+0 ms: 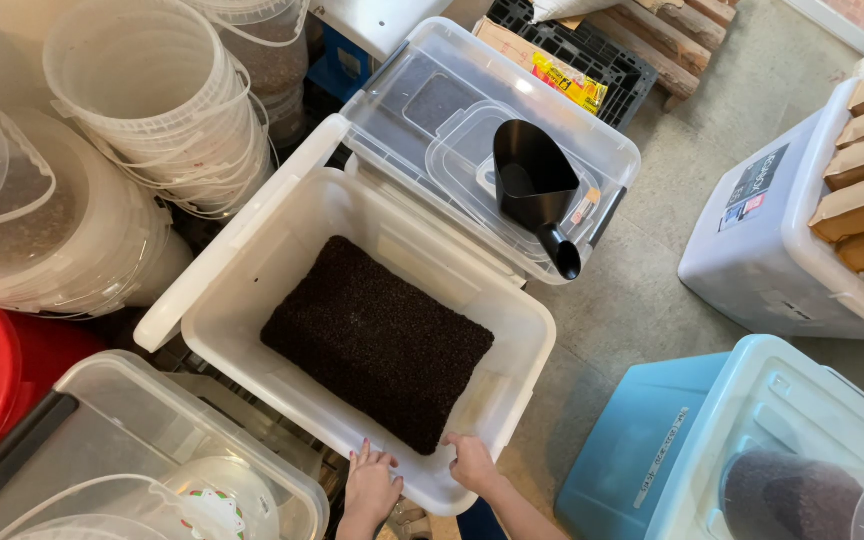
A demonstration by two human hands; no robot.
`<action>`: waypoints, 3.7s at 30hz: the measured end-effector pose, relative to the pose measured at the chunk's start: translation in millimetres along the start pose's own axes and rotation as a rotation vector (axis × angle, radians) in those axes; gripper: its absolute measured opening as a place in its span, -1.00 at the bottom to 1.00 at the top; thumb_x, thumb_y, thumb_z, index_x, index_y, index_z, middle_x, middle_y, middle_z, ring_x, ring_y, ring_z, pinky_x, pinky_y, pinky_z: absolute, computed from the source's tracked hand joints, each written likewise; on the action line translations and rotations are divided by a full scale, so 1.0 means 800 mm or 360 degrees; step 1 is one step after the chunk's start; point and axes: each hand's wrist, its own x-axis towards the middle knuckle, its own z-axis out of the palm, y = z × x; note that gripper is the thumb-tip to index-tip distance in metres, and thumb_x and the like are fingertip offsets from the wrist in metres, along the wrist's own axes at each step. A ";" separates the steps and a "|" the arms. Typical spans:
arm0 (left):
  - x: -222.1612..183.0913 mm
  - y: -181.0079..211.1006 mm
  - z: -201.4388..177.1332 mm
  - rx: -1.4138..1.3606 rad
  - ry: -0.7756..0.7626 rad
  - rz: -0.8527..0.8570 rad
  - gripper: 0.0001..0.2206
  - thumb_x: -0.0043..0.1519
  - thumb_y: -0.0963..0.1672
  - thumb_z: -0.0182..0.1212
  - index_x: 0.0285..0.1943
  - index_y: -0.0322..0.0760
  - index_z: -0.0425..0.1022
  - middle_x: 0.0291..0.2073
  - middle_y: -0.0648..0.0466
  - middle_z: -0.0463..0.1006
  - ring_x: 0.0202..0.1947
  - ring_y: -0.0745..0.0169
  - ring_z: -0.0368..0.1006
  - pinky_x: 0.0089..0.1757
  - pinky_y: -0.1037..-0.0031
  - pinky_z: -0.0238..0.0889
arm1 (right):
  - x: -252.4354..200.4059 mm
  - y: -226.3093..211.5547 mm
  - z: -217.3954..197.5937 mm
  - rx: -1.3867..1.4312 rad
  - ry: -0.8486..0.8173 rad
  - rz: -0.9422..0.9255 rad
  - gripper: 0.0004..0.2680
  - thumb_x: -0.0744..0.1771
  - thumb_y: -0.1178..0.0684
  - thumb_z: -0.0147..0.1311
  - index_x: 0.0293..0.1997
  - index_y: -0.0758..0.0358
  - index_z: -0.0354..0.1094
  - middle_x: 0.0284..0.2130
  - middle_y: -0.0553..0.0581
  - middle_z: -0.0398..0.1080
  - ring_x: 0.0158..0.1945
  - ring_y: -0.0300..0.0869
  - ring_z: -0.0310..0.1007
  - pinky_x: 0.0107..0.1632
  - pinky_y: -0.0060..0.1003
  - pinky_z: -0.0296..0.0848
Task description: Sorting and leveling roasted coffee beans in a storage bin by hand
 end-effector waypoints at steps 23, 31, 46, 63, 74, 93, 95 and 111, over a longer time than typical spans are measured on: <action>0.007 -0.013 0.025 -0.0127 0.0263 0.0100 -0.82 0.19 -0.11 0.21 -0.05 -0.08 0.60 0.19 0.05 0.49 0.53 0.00 -0.04 0.48 0.00 -0.46 | -0.005 -0.008 -0.006 0.0035 0.0062 -0.0120 -0.58 0.18 0.27 0.04 0.15 0.06 0.44 -0.46 0.07 0.40 -0.30 -0.06 0.43 -0.23 -0.12 0.43; 0.002 -0.009 0.019 -0.0091 0.0226 0.0073 -0.80 0.22 -0.11 0.20 0.00 -0.05 0.58 0.22 0.06 0.46 0.54 0.04 -0.07 0.48 0.02 -0.48 | -0.011 -0.016 -0.010 0.0094 -0.0032 -0.0056 -0.58 0.21 0.25 -0.02 0.19 0.04 0.41 -0.53 0.04 0.40 -0.34 -0.10 0.43 -0.28 -0.14 0.40; -0.009 0.000 0.008 -0.0148 0.0239 0.0059 -0.86 0.21 -0.12 0.25 -0.09 -0.07 0.61 0.21 0.06 0.49 0.53 0.03 -0.04 0.49 0.01 -0.48 | -0.007 -0.014 -0.013 0.0216 -0.0032 -0.0056 -0.62 0.20 0.32 -0.01 0.11 0.16 0.46 -0.66 -0.07 0.41 -0.50 -0.24 0.42 -0.31 -0.29 0.43; 0.004 -0.012 0.026 -0.0081 0.0241 0.0108 -0.85 0.21 -0.10 0.21 -0.08 -0.06 0.60 0.17 0.06 0.49 0.53 0.01 -0.05 0.47 -0.02 -0.44 | -0.008 -0.017 -0.008 0.0149 -0.0031 -0.0046 -0.65 0.21 0.26 0.02 0.09 0.12 0.47 -0.56 -0.04 0.47 -0.40 -0.18 0.50 -0.26 -0.22 0.46; 0.007 -0.010 0.022 -0.0079 0.0227 0.0077 -0.86 0.22 -0.11 0.25 -0.08 -0.05 0.61 0.20 0.03 0.49 0.52 0.02 -0.02 0.48 -0.03 -0.42 | -0.004 -0.019 -0.012 0.0124 -0.0077 0.0010 -0.66 0.23 0.26 0.04 0.10 0.12 0.45 -0.57 -0.04 0.49 -0.40 -0.18 0.51 -0.25 -0.22 0.45; 0.044 -0.015 0.008 -0.1425 0.0840 -0.0301 -0.84 0.24 0.05 0.25 -0.06 0.17 0.54 -0.09 0.24 0.62 0.07 0.16 0.54 0.24 0.11 0.12 | 0.008 -0.012 -0.041 0.0686 0.0229 0.0001 -0.68 0.32 0.19 0.15 0.19 -0.08 0.43 -0.48 0.09 0.46 -0.29 -0.09 0.55 -0.17 -0.21 0.52; 0.042 -0.019 -0.032 -0.1798 0.0921 -0.0391 -0.77 0.31 0.08 0.24 0.02 0.08 0.53 -0.06 0.09 0.64 0.09 0.05 0.54 0.17 0.12 0.23 | 0.012 -0.023 -0.047 0.0683 0.0178 0.0015 -0.53 0.28 0.29 0.16 0.34 -0.08 0.31 -0.21 0.18 0.52 0.00 0.03 0.59 0.05 -0.07 0.61; 0.018 -0.078 -0.225 -0.2774 0.1946 -0.0186 -0.85 0.26 -0.12 0.30 -0.02 -0.15 0.54 -0.25 0.15 0.60 -0.29 0.38 0.61 -0.21 0.63 0.43 | 0.097 -0.030 -0.115 0.0525 0.0140 -0.0249 -0.69 0.30 0.31 0.10 0.10 0.03 0.50 -0.37 0.11 0.42 -0.29 -0.11 0.51 -0.19 -0.23 0.50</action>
